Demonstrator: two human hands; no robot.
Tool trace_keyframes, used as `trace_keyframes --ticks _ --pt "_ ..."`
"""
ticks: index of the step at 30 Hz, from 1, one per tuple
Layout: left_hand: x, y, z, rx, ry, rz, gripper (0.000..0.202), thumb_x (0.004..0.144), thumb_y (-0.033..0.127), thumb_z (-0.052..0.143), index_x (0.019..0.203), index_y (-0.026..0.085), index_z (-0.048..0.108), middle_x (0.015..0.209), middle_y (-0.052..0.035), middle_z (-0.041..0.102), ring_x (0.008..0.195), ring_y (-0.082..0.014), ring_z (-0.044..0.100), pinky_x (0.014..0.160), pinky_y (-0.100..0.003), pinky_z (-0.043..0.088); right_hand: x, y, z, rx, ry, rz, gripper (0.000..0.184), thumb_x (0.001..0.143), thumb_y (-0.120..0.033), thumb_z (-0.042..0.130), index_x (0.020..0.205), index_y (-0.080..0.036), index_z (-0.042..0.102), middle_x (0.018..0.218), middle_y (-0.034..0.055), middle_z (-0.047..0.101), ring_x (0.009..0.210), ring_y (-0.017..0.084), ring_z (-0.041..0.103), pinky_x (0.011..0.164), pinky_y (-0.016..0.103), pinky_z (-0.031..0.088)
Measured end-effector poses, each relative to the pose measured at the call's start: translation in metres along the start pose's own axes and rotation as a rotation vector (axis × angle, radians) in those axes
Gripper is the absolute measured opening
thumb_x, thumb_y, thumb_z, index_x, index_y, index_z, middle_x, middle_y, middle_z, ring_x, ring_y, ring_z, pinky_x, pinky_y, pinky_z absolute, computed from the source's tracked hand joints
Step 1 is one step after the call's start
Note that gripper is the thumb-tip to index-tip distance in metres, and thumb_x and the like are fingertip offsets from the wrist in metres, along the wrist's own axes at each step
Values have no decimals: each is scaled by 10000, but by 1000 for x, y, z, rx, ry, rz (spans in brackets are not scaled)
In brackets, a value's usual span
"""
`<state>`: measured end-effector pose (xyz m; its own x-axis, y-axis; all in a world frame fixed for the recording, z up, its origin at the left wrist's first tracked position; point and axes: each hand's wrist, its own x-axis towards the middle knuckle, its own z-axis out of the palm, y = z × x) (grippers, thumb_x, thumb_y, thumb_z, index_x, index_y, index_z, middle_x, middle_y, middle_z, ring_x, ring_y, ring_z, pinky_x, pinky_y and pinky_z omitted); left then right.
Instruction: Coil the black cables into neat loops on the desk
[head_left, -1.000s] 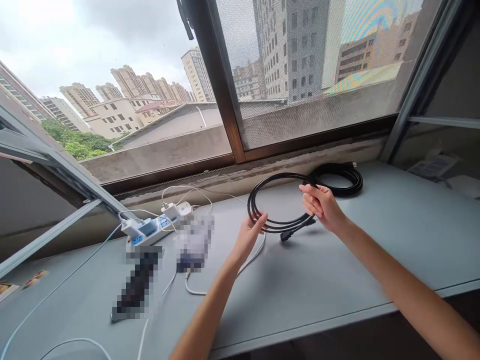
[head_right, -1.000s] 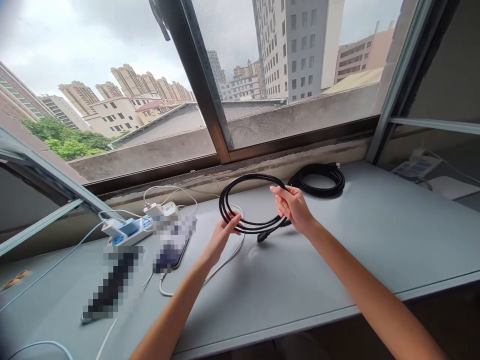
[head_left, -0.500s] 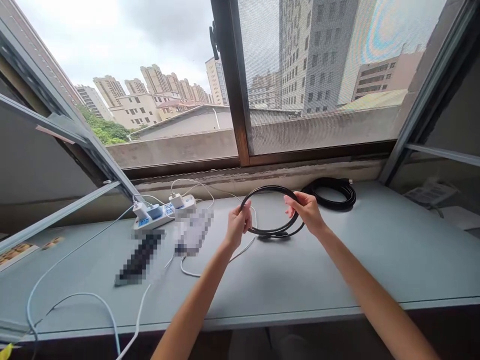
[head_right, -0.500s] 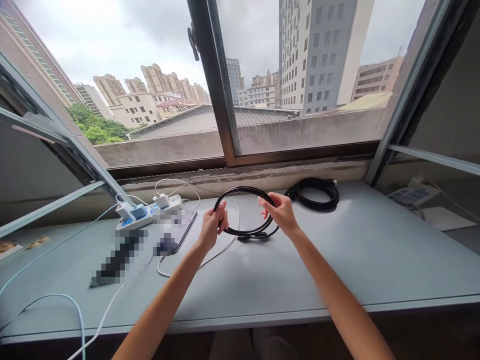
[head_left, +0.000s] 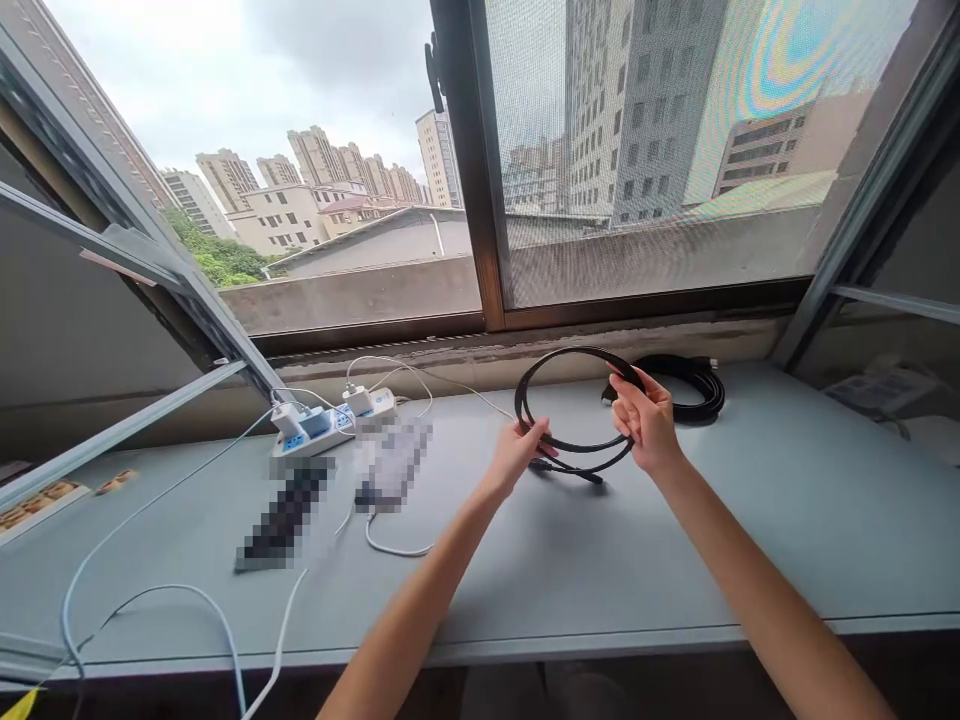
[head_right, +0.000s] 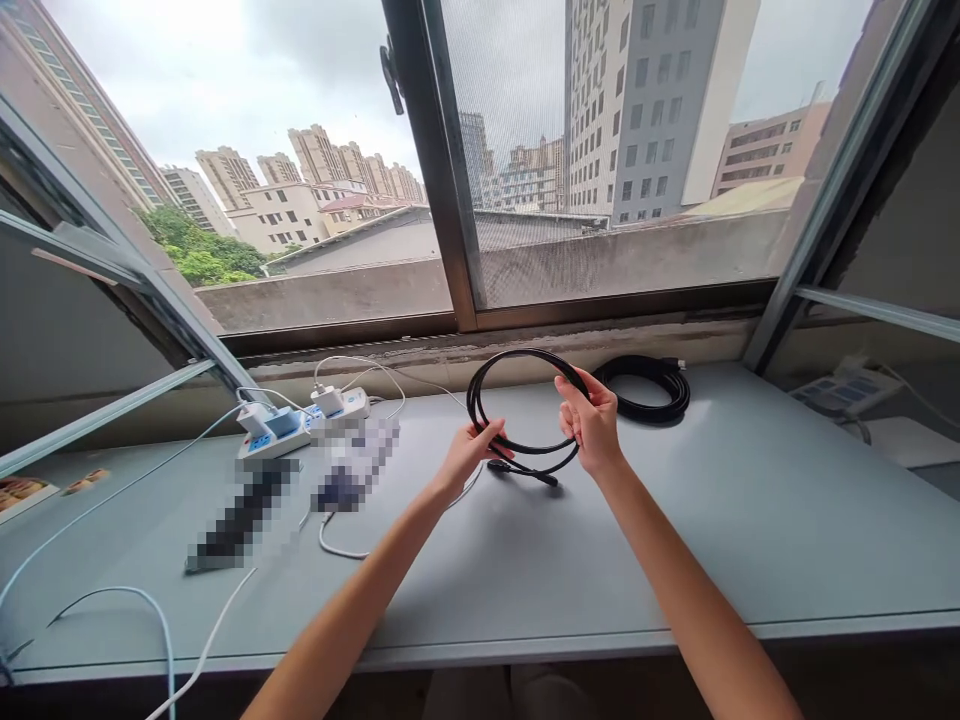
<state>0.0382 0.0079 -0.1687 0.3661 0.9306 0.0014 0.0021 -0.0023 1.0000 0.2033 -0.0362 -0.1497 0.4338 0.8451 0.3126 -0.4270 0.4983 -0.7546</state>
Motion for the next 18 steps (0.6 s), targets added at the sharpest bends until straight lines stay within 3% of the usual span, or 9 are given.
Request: trace_keyframes --ticks 3,9,11,15,18 --pt "-10 -6 4 6 -55 -80 367 706 501 643 701 138 594 596 -53 633 621 -186 636 645 -291 479 -7 0 5 18 41 -74 223 653 -295 804 814 -200 683 316 -127 291 270 35 165 270 136 202" --pt "-17 -8 13 -8 -107 -214 401 788 513 513 727 129 614 711 -96 657 689 -194 618 730 -326 474 -24 -2 19 22 3 -167 181 700 -303 790 850 -253 701 313 -123 307 265 41 182 276 139 213" --pt "-18 -5 14 62 -67 -169 386 799 506 490 706 151 609 708 -64 634 677 -175 579 687 -290 445 -27 -4 22 21 23 -178 178 705 -325 784 845 -261 695 315 -124 303 265 44 181 275 140 212" --pt "-27 5 12 339 53 73 437 799 538 485 545 186 532 523 14 484 524 -128 431 521 -246 325 -28 -8 23 40 60 -189 145 715 -331 772 818 -272 688 308 -124 283 271 46 166 277 140 216" --pt "-35 11 10 465 -48 -48 587 809 624 403 425 187 486 383 14 391 396 -111 351 449 -248 282 -28 -10 22 53 42 -201 122 722 -314 765 821 -286 699 311 -122 283 276 45 152 278 140 220"
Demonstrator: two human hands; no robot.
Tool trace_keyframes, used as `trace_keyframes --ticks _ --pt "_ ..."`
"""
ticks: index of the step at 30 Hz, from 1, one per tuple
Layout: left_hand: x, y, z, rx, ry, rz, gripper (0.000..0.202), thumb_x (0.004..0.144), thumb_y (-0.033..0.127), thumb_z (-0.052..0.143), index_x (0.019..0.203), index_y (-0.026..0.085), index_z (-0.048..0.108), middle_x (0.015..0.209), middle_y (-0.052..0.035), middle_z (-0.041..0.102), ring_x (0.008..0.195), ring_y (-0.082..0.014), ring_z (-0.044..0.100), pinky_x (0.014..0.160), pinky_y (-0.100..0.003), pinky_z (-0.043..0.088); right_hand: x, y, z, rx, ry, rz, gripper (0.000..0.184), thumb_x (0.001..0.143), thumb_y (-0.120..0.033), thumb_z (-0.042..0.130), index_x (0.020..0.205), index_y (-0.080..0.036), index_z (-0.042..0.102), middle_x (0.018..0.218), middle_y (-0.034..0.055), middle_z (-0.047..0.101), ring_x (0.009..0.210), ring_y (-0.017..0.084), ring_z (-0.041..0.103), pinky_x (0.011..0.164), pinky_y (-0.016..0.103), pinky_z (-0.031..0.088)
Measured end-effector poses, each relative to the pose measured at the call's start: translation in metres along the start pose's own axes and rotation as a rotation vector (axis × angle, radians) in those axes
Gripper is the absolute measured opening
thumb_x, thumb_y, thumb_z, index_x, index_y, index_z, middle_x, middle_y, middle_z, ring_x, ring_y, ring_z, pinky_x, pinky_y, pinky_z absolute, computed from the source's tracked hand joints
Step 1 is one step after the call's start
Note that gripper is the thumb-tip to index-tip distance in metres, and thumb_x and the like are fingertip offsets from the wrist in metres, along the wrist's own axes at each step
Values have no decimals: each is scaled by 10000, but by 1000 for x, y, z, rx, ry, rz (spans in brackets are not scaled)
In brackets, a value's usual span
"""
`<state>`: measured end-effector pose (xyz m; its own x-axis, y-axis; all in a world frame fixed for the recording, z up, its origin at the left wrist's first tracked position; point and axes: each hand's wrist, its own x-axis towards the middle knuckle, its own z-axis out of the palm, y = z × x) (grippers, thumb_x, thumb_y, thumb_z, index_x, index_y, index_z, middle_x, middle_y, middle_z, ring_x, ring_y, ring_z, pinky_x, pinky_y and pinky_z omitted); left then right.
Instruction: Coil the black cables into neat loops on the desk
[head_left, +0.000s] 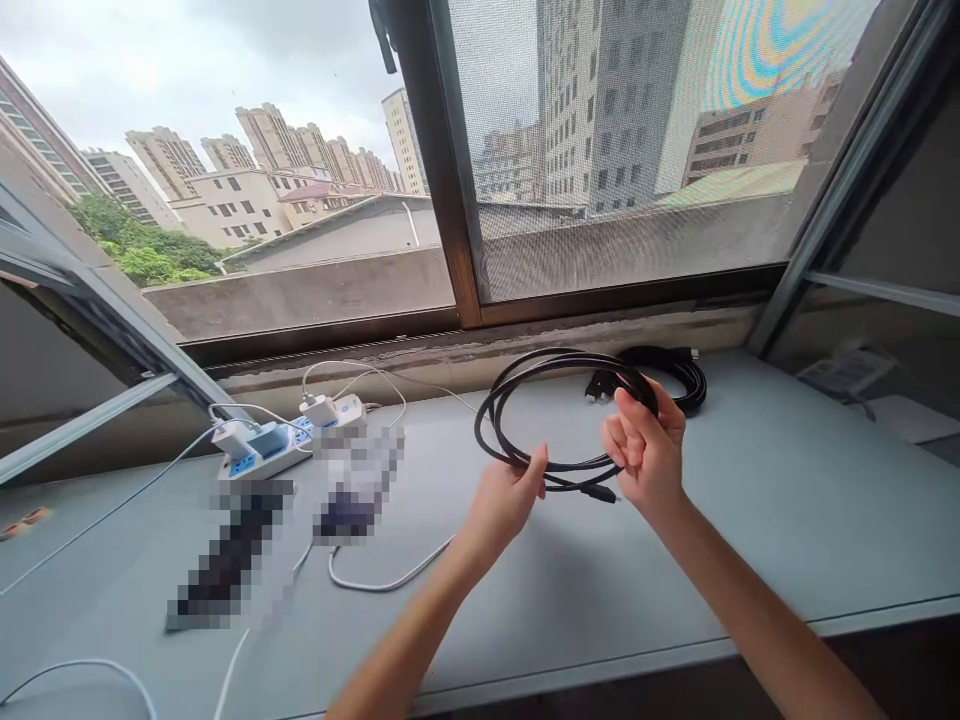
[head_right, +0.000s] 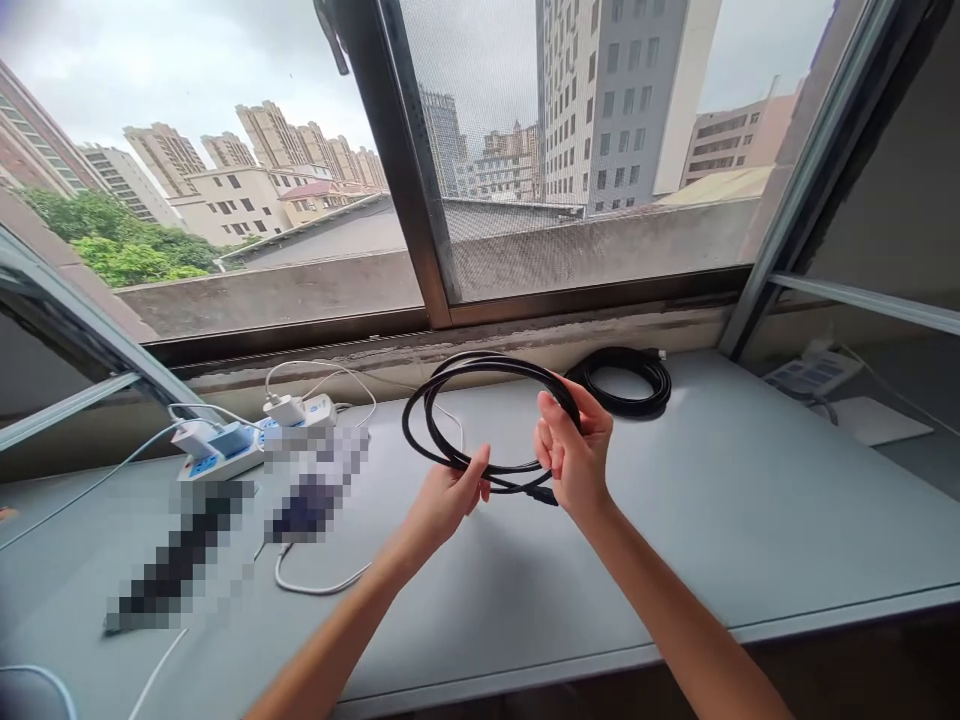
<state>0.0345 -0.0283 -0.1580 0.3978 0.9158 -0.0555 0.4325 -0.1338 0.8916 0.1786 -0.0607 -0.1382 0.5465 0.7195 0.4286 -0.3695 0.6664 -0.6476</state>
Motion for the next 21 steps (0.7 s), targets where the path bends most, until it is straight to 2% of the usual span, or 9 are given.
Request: trace_keyframes --ticks 2,5,8,10,12,15,18,21 --pt "-4 2 -2 -20 -196 -98 648 829 646 314 441 181 544 361 -10 437 361 -116 379 433 -244 297 -1 -1 0 9 -36 -2 118 740 -307 752 850 -299 711 315 -121 288 275 44 151 276 140 220" --pt "-6 4 -5 -121 -465 -162 692 852 639 225 695 155 693 495 -63 602 419 -142 509 447 -233 338 -4 -1 1 -8 -90 -4 138 764 -325 732 900 -304 719 316 -117 299 263 45 166 273 148 231" --pt "-5 5 -4 -220 -643 -236 716 834 675 224 1025 142 662 707 -104 687 519 -172 597 487 -243 395 -7 2 -1 -38 -126 -4 170 782 -357 716 938 -290 718 319 -115 299 251 49 176 266 159 230" --pt "-5 4 0 -281 -695 -242 707 820 686 253 1089 144 620 855 -128 690 576 -183 619 502 -253 415 -9 4 -3 -40 -165 -2 183 788 -366 713 949 -280 719 326 -112 300 250 51 187 265 162 227" --pt "-4 2 7 -362 -620 -164 624 823 649 300 1044 159 617 977 -135 661 636 -184 625 520 -257 424 -10 5 -3 -25 -211 3 201 791 -368 713 969 -276 718 333 -108 311 254 55 202 267 162 230" --pt "-1 1 16 -506 -357 -32 456 829 538 386 969 168 613 1039 -122 623 753 -188 618 588 -261 439 -10 6 0 54 -217 21 140 790 -340 715 917 -282 726 321 -106 305 270 56 192 280 156 240" --pt "4 3 16 -642 -104 2 316 795 436 505 933 169 603 1057 -107 600 891 -208 600 682 -272 452 -9 8 6 134 -166 113 64 774 -309 706 825 -279 728 306 -105 278 289 59 163 295 147 255" --pt "8 4 8 -709 89 14 213 756 364 568 861 180 584 1003 -69 601 943 -208 595 775 -281 441 -9 11 7 182 -179 256 142 758 -297 671 888 -282 728 308 -112 259 292 60 127 290 136 250"
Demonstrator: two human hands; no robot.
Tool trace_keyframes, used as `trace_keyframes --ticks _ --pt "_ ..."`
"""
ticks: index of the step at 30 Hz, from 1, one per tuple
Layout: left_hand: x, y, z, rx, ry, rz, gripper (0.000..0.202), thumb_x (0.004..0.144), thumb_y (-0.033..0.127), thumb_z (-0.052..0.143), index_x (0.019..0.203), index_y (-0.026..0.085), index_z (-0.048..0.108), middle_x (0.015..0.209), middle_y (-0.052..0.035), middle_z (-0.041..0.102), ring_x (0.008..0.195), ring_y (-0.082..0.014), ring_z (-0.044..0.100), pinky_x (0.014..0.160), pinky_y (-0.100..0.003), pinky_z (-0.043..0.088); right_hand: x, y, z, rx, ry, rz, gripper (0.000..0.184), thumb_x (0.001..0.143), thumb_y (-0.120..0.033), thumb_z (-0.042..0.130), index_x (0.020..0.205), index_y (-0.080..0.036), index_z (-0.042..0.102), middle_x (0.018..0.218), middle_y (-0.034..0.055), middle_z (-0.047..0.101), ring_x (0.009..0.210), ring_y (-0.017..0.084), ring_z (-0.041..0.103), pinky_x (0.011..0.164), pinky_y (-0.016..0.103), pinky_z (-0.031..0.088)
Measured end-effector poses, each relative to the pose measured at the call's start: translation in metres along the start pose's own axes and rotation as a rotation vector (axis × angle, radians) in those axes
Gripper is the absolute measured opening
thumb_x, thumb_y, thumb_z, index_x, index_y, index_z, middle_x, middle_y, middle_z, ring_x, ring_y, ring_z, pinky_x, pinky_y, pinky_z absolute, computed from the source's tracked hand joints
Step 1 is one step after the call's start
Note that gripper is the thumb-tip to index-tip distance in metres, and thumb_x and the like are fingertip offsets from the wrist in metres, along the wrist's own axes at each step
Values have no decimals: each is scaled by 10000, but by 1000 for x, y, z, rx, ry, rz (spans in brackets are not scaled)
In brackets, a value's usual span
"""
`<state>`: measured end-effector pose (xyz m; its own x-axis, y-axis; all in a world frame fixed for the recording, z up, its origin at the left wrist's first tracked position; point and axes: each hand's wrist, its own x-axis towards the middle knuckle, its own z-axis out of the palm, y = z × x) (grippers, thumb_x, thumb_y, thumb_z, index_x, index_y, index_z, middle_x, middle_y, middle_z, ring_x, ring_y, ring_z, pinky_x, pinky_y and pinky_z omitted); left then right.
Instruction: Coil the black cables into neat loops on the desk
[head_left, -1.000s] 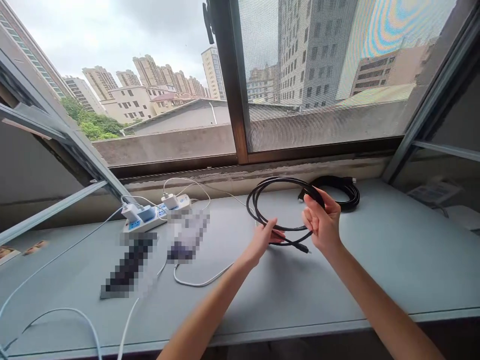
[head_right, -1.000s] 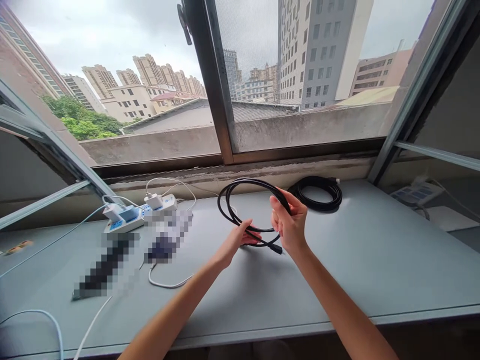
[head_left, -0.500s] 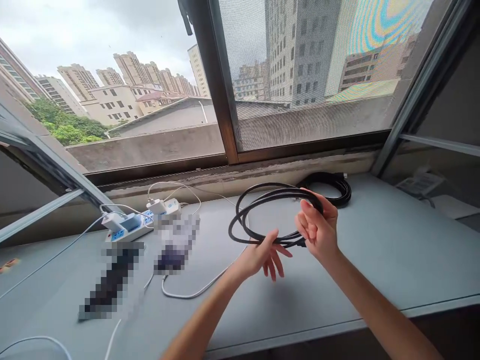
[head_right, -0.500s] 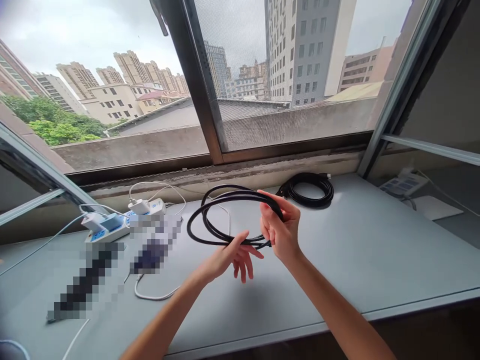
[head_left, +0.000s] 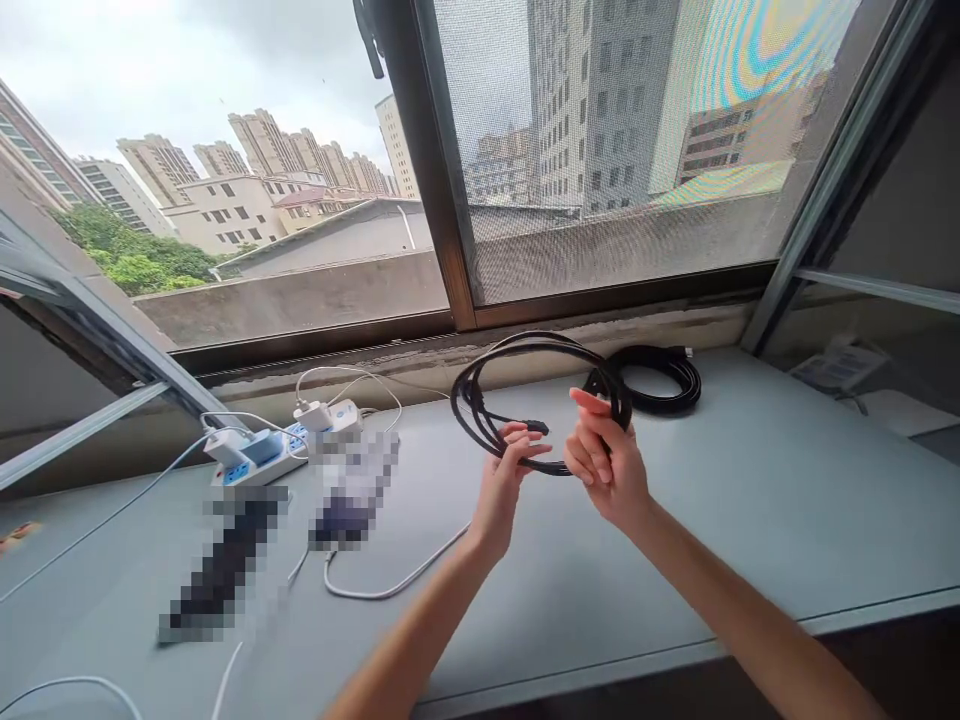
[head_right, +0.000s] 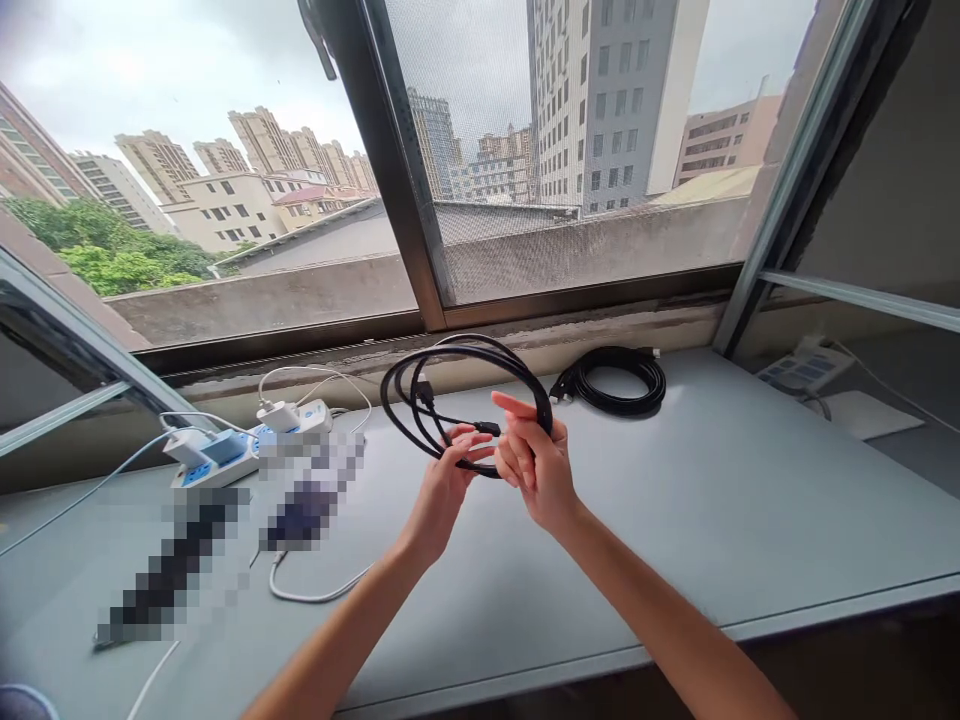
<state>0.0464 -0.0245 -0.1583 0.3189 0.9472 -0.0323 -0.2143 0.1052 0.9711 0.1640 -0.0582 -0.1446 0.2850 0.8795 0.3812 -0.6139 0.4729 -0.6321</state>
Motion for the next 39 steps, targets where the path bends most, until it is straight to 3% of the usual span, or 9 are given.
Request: trace_keyframes --ticks 3,9,16,19,22,25,29,33,39 --pt "5 2 -6 25 31 -6 224 742 380 606 828 178 561 855 -32 611 809 -172 608 775 -290 441 0 2 -3 6 -44 54 147 762 -287 643 876 -276 734 316 -112 256 290 56 115 285 132 249" --pt "10 -2 -9 111 -19 19 350 732 501 632 816 167 569 736 -16 604 692 -146 591 621 -255 439 0 -2 -8 -148 -112 -43 157 793 -277 618 871 -232 746 331 -96 283 285 57 175 295 145 257" --pt "13 -2 -13 41 144 112 381 764 545 584 785 165 567 730 -13 557 623 -114 548 529 -220 413 9 -12 -12 -110 5 -142 122 750 -241 631 797 -244 744 317 -103 259 280 49 140 277 128 226" --pt "13 -3 -14 86 176 188 358 797 532 545 798 176 588 752 -13 543 650 -116 534 539 -216 410 11 -15 -12 -103 35 -151 112 735 -235 632 774 -241 737 313 -103 260 274 49 139 269 124 231" --pt "13 -3 -15 134 118 115 430 812 578 477 779 166 597 757 -34 550 651 -134 529 542 -233 407 10 -16 -10 -78 8 -149 114 725 -220 622 737 -243 733 303 -101 257 268 46 130 265 117 220" --pt "13 -4 -16 228 19 15 547 817 650 380 743 154 598 807 -68 570 654 -154 531 562 -261 411 8 -19 -9 -80 -60 -154 137 741 -215 600 696 -239 727 294 -96 256 265 42 126 273 115 229" --pt "13 -7 -16 331 61 114 480 786 648 463 818 184 584 886 -58 578 804 -189 552 687 -284 430 5 -19 -10 -62 -216 -127 206 764 -176 548 703 -237 734 289 -97 233 269 37 109 288 116 235" --pt "12 -6 -12 135 30 194 423 786 602 520 893 195 557 890 -40 606 870 -201 598 826 -321 417 3 -17 -11 -28 -305 -108 267 792 -131 499 749 -229 744 307 -91 251 285 38 120 307 118 239" --pt "6 4 -8 -27 -32 290 333 802 527 568 865 203 518 802 -14 619 867 -200 615 819 -314 417 4 -13 -10 11 -290 -82 274 810 -130 488 744 -224 737 311 -92 252 284 41 131 304 109 253"
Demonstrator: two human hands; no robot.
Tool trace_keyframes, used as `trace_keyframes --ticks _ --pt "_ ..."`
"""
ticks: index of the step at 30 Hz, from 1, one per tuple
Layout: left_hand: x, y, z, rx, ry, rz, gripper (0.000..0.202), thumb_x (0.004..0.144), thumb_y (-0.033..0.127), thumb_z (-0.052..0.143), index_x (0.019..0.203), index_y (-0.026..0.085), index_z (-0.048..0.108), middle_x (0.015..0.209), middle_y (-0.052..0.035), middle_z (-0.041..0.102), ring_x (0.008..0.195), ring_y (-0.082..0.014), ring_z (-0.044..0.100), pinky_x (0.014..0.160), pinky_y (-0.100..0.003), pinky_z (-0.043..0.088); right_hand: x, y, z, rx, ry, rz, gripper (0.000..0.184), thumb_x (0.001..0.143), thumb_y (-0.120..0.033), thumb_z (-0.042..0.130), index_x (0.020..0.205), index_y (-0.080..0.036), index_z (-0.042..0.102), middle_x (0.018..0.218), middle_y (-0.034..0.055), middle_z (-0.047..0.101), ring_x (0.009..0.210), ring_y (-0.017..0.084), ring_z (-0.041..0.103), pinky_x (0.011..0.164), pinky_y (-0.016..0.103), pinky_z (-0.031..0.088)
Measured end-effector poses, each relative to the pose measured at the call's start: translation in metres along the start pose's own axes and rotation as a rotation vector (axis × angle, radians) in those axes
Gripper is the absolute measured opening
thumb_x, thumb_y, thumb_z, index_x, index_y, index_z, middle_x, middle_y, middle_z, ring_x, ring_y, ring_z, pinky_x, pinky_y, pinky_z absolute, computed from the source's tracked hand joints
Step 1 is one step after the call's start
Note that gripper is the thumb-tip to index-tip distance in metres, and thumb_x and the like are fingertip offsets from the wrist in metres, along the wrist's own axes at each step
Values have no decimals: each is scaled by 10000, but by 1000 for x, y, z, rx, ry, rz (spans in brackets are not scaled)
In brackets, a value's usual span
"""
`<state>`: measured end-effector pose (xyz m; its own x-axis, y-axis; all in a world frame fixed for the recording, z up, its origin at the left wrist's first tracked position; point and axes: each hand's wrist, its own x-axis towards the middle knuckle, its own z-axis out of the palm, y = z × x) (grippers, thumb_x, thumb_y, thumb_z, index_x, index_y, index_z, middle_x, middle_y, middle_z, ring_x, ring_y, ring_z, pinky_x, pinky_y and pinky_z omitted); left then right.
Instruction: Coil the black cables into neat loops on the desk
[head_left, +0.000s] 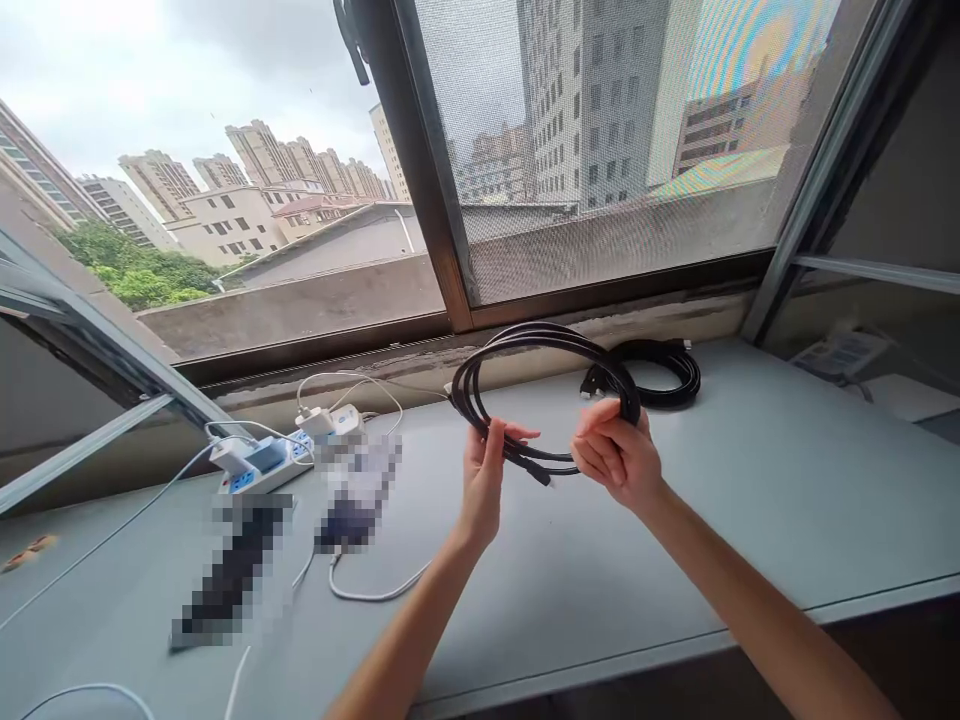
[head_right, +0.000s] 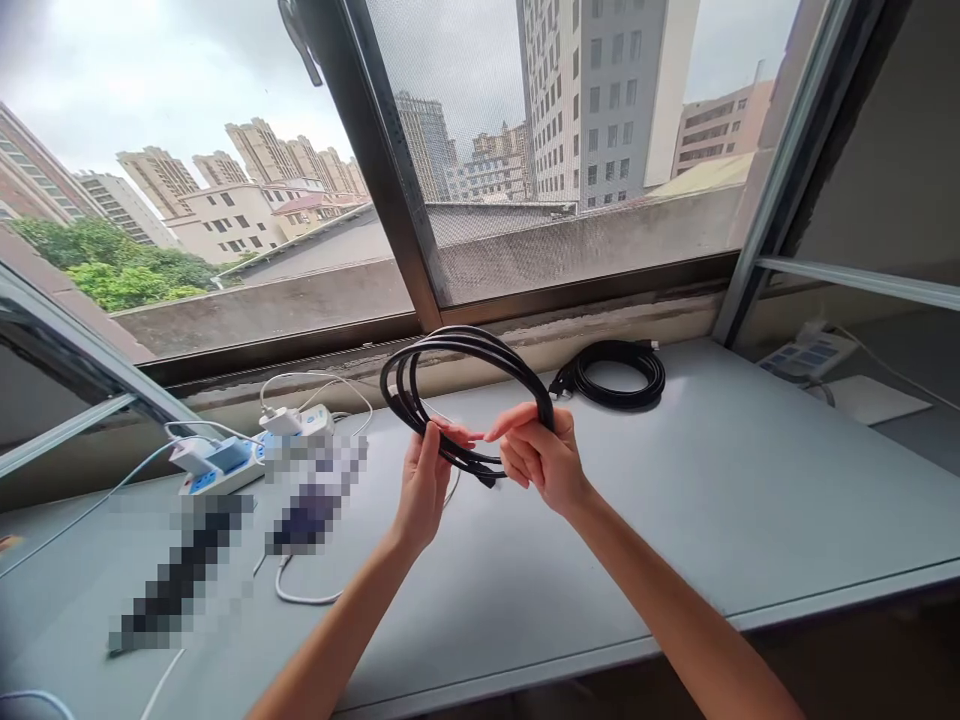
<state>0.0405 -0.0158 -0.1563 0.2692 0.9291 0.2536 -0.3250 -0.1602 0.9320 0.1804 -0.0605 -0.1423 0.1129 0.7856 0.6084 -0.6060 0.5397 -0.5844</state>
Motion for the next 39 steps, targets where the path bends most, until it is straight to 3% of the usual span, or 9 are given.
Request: trace_keyframes --ticks 5,11,14,17,20,24,30,36,39 --pt "0 2 -1 41 76 -110 398 812 571 516 805 175 555 813 -33 625 841 -183 613 818 -295 423 4 -4 0 -15 120 -93 249 791 -139 507 735 -228 733 305 -95 260 276 41 128 294 101 255" --pt "1 -3 -1 18 -178 -358 397 821 549 511 791 156 551 787 -40 586 787 -187 612 785 -310 447 6 -12 -1 -59 169 -168 243 779 -128 517 721 -232 729 298 -93 266 272 51 133 284 113 245" --pt "-2 -7 -1 173 -201 -468 514 797 613 495 997 143 553 960 -98 593 860 -224 619 784 -330 454 4 -10 -1 -121 155 -185 247 795 -138 512 730 -227 733 305 -90 273 278 52 145 293 126 242" --pt "-3 -10 -2 261 -35 -526 714 761 628 540 1265 156 357 1129 -153 536 942 -240 602 787 -338 464 2 -7 -3 -224 152 -211 239 808 -144 521 750 -217 741 322 -82 290 293 59 186 313 147 261" --pt "-2 -8 -5 388 145 -369 815 746 587 597 1361 213 214 1254 -153 446 1083 -232 522 853 -333 439 0 -4 -3 -281 140 -208 241 816 -144 521 760 -211 746 332 -78 292 303 64 208 322 161 265" --pt "2 -3 -9 660 162 -32 447 807 501 558 1186 264 524 1204 -86 458 1052 -208 488 863 -322 401 0 -4 -2 -262 148 -196 229 795 -151 530 736 -218 741 324 -81 286 294 64 195 316 164 259" --pt "7 2 -14 647 21 56 318 856 472 488 837 231 694 874 -47 579 852 -184 514 708 -270 390 0 -4 -1 -256 157 -174 222 790 -156 533 730 -215 739 320 -84 287 294 62 191 315 162 252" --pt "13 16 -22 336 257 181 295 823 498 550 788 219 639 670 13 520 585 -111 422 569 -227 346 0 -1 -3 -301 199 -144 219 814 -182 530 739 -210 734 338 -82 285 312 64 202 324 161 237" --pt "13 22 -21 303 279 174 322 798 521 572 732 212 637 598 19 496 554 -109 427 538 -226 343 1 -1 -3 -300 234 -154 194 807 -193 552 718 -212 724 335 -84 284 311 64 197 323 163 237"
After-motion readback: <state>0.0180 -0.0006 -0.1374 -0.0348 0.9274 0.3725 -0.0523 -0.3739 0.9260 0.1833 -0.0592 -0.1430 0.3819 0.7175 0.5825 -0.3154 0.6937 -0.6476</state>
